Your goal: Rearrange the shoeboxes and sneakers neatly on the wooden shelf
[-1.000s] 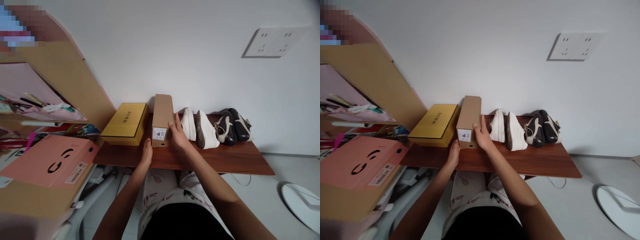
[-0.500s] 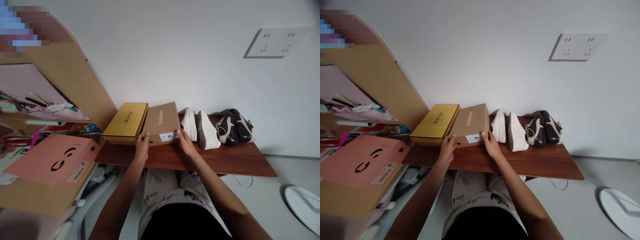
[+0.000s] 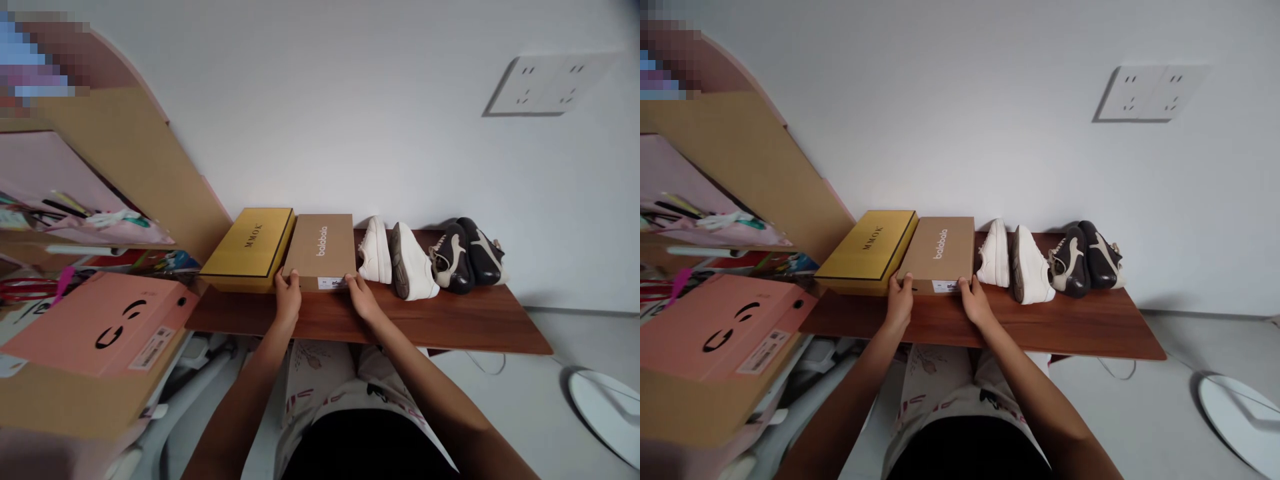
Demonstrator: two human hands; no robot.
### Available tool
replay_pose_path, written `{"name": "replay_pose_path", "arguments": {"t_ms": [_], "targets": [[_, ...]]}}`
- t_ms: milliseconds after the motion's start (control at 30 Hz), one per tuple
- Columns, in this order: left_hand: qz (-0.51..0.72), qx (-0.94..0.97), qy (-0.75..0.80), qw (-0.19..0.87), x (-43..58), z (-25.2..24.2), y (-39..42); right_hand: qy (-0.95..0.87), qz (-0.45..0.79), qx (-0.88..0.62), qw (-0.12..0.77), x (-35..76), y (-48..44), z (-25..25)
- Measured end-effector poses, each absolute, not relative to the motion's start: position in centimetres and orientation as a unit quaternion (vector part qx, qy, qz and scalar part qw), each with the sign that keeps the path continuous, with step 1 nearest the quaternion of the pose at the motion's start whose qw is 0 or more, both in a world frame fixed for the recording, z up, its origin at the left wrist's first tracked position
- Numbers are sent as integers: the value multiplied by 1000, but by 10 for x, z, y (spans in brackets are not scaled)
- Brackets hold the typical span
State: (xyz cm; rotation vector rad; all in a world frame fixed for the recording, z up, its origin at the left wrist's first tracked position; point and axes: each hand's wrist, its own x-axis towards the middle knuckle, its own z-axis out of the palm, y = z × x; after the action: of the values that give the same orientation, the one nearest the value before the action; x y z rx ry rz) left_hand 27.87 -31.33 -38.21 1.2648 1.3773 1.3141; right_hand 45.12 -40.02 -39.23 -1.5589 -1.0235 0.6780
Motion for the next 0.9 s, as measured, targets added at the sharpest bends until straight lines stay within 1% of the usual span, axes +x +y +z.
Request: {"name": "replay_pose_path", "arguments": {"t_ms": [167,233,333,400,467,567,633,700,767,900], "targets": [[506,511,575,390,278,-379,-317,-402,318,-675,531,449,-406,-386],[510,533,571,361,275,-374,-325,-399,321,-670,536,455,-420,-381],[541,606,510,283,275,-364,-350,-422,303,-646,560,482,-453,-374],[549,653,451,261,280,-355,-372,-425,262,-648,575,510,-478,-372],[529,692,393,295,293,-348,-392,-390,203,-672,596,539,-501,-374],[449,734,319,398,328,-349,-412,-297,125,-710,626,571,-523,-386],[398,740,310,444,359,-355,-413,-257,113,-727,627,582,-527,-397],[364,733,355,451,393,-362,-406,-253,134,-734,616,587,-525,-405],[328,718,431,437,423,-367,-393,-267,157,-740,597,591,-519,-409],[273,681,518,439,458,-372,-373,-309,196,-762,535,603,-506,-405]]}}
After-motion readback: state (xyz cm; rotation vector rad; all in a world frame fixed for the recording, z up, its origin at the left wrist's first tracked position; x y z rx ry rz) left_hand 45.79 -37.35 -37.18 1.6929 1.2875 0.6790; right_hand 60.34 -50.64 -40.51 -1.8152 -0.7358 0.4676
